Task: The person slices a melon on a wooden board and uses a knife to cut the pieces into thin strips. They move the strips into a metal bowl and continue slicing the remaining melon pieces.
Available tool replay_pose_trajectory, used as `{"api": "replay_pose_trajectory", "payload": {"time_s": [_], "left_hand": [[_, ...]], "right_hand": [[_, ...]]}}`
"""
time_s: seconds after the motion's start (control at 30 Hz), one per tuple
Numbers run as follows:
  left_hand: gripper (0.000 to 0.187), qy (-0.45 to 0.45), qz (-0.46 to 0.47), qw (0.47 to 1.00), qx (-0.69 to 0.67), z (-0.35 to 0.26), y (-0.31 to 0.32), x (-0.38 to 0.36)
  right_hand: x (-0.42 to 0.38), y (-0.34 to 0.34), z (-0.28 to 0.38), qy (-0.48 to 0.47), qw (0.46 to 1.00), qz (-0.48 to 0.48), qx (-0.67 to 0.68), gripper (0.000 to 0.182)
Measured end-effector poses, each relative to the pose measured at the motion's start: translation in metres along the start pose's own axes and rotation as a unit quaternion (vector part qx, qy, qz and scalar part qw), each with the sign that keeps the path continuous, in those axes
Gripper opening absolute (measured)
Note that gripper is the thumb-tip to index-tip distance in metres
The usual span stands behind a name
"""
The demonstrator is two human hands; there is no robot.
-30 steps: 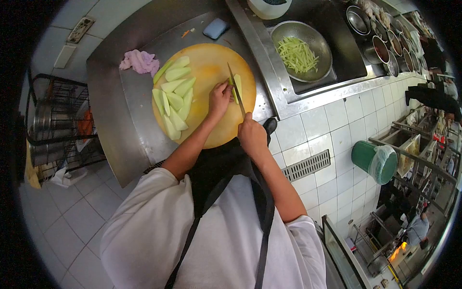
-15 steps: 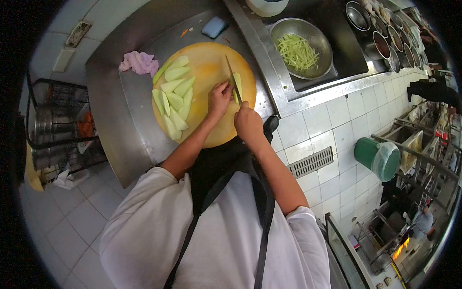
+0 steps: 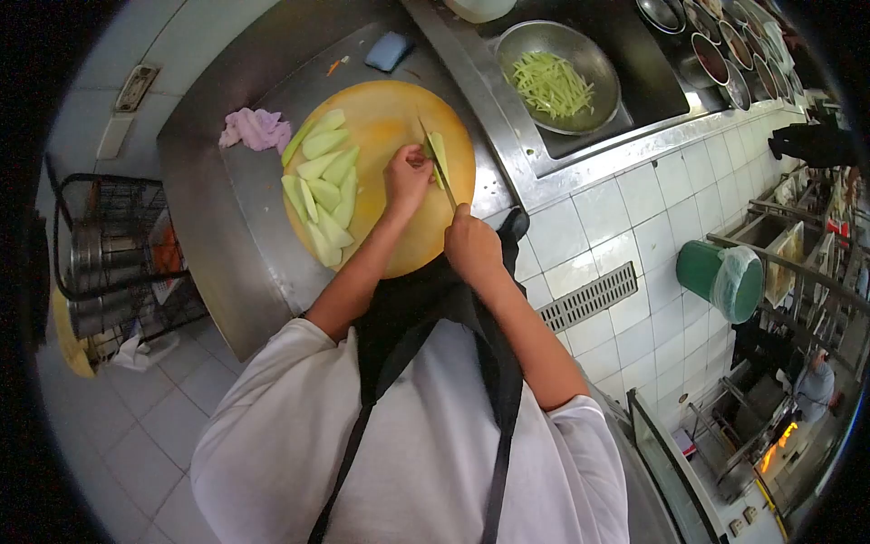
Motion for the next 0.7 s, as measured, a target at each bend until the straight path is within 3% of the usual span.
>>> {"api": "replay_pose_trajectory", "payload": {"time_s": [0.1, 0.7], "left_hand": [[0.032, -0.076, 0.027, 0.996, -0.031, -0.022, -0.006, -0.002], [0.030, -0.046, -0.005, 0.998, 0.047, -0.028, -0.014, -0.004]], "right_hand": [[-0.002, -0.001, -0.001, -0.005, 1.000, 0.002, 0.009, 0.016], [0.032, 0.022, 0.005, -0.014, 0.999, -0.038, 0.026, 0.014]]}}
Point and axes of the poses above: each hand's wrist, its own x-axis towards the middle knuckle, its own y-axis out of the palm, z = x × y, the point moved 5 cm from there along x, towards the middle knuckle, and after that the axes turned 2 degrees about y, right-handed, at the moved point
